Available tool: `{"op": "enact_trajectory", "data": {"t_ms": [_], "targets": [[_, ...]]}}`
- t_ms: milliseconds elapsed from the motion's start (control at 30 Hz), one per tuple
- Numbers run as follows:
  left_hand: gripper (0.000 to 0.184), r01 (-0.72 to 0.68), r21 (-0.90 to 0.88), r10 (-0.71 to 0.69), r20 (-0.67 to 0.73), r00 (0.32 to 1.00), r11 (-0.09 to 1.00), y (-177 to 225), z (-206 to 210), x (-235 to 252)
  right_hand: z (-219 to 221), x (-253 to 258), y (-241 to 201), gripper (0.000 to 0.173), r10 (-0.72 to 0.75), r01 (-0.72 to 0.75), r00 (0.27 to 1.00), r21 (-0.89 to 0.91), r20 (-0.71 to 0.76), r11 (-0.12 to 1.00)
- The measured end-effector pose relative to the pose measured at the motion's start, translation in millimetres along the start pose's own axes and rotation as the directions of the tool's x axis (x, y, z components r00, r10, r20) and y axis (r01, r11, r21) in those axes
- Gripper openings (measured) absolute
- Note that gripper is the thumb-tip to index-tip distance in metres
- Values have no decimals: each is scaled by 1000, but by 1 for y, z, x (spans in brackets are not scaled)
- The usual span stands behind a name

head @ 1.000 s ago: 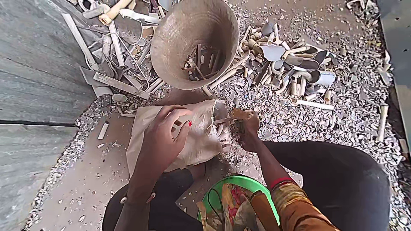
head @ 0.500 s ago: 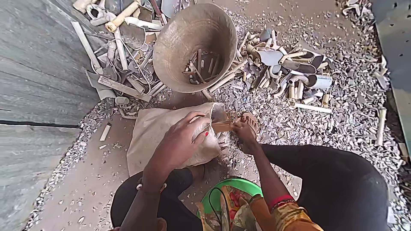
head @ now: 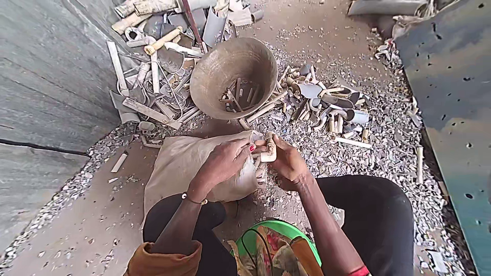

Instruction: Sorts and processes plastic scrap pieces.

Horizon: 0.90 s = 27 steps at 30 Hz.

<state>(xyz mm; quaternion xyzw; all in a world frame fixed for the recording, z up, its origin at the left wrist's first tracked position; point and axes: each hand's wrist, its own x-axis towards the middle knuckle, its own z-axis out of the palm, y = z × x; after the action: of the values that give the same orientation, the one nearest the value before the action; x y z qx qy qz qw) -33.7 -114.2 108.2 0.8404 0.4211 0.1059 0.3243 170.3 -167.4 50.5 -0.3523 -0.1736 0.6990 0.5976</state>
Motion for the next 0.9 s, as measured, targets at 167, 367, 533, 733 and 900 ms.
{"op": "enact_trajectory", "data": {"t_ms": [167, 367, 533, 733, 900], "targets": [[64, -273, -354, 276, -43, 960, 894, 29, 2, -11, 28, -40, -54, 27, -203, 248, 961, -264, 186, 932], [59, -398, -280, 359, -182, 915, 873, 40, 18, -15, 30, -58, -89, 27, -231, 321, 930, -326, 286, 889], [47, -396, -358, 308, -278, 910, 846, 29, 16, -17, 27, -46, -70, 22, -252, 325, 938, -351, 238, 878], [49, -208, -504, 114, -211, 971, 839, 14, 15, -22, 39, -59, -60, 20, 261, -33, 936, -677, 238, 735], [55, -244, -615, 118, -238, 964, 750, 10, 12, -21, 53, -73, -49, 32, 415, -275, 873, -444, 256, 853]]}}
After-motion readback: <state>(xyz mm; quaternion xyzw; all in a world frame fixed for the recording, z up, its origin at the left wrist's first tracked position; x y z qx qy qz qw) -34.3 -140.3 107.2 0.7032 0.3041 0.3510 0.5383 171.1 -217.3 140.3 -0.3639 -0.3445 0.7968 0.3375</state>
